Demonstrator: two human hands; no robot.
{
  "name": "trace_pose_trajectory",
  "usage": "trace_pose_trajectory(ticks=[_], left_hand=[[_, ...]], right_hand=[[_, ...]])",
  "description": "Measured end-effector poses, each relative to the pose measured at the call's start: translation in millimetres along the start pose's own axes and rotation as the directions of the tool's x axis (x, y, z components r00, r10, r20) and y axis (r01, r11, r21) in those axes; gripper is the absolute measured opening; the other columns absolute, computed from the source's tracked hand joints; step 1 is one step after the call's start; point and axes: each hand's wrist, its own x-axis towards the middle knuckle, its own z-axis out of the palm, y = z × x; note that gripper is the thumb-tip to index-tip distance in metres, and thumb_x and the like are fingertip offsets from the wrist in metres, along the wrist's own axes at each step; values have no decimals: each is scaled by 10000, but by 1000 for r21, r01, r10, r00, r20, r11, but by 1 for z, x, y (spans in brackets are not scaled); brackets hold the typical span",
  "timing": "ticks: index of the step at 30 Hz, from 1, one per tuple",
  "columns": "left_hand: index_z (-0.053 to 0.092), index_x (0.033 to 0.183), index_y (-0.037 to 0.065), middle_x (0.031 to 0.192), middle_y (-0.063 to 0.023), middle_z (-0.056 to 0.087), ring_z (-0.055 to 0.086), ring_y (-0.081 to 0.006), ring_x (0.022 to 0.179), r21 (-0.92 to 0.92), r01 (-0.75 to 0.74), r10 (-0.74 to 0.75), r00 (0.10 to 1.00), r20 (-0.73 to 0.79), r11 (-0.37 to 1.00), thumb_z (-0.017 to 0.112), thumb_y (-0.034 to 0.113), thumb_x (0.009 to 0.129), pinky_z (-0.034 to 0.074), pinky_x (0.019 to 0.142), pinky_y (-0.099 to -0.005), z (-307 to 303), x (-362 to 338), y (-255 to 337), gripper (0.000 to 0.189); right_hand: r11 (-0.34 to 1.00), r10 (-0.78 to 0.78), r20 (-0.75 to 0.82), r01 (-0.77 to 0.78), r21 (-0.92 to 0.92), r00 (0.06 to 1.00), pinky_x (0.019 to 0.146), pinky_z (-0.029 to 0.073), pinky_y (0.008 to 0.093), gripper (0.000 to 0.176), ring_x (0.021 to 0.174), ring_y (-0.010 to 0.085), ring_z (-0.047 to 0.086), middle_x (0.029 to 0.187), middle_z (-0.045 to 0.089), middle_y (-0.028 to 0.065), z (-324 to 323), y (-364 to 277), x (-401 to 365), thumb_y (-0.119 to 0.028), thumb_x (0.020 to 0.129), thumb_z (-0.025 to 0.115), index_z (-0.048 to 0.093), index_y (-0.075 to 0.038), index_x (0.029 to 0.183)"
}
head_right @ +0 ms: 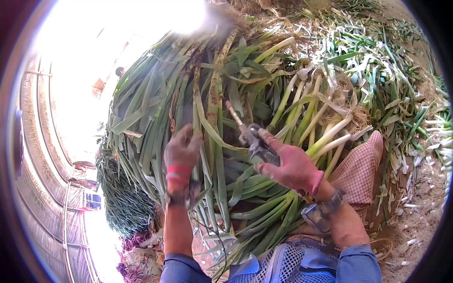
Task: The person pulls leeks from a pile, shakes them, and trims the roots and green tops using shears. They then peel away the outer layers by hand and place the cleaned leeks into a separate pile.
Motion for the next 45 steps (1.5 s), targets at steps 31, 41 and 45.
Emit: trace_pose_trajectory(ticks=[31, 41, 45], left_hand=[[792, 1146, 91, 1046, -218, 788, 751, -408, 1010, 59, 319, -325, 923, 208, 946, 839, 525, 794, 569, 887, -497, 27, -16, 18, 561], [753, 1238, 99, 1079, -179, 795, 757, -403, 1017, 190, 309, -340, 927, 158, 932, 880, 538, 742, 576, 907, -488, 38, -23, 19, 674], [743, 1250, 106, 1130, -163, 789, 745, -387, 1064, 151, 326, -344, 931, 118, 933, 887, 538, 712, 569, 927, -482, 56, -28, 3, 705]], right_hand=[[993, 38, 193, -15, -120, 980, 963, 547, 447, 842, 1069, 427, 731, 1126, 742, 277, 9, -53, -33, -426, 932, 746, 414, -102, 1634], [963, 75, 142, -35, -266, 987, 952, 551, 493, 857, 1050, 464, 718, 1128, 743, 288, 31, -53, -17, -476, 940, 722, 392, -124, 1648], [979, 30, 113, -6, -204, 993, 925, 552, 506, 846, 1013, 470, 721, 1071, 744, 300, 31, -47, 7, -468, 940, 722, 409, -103, 1636]])
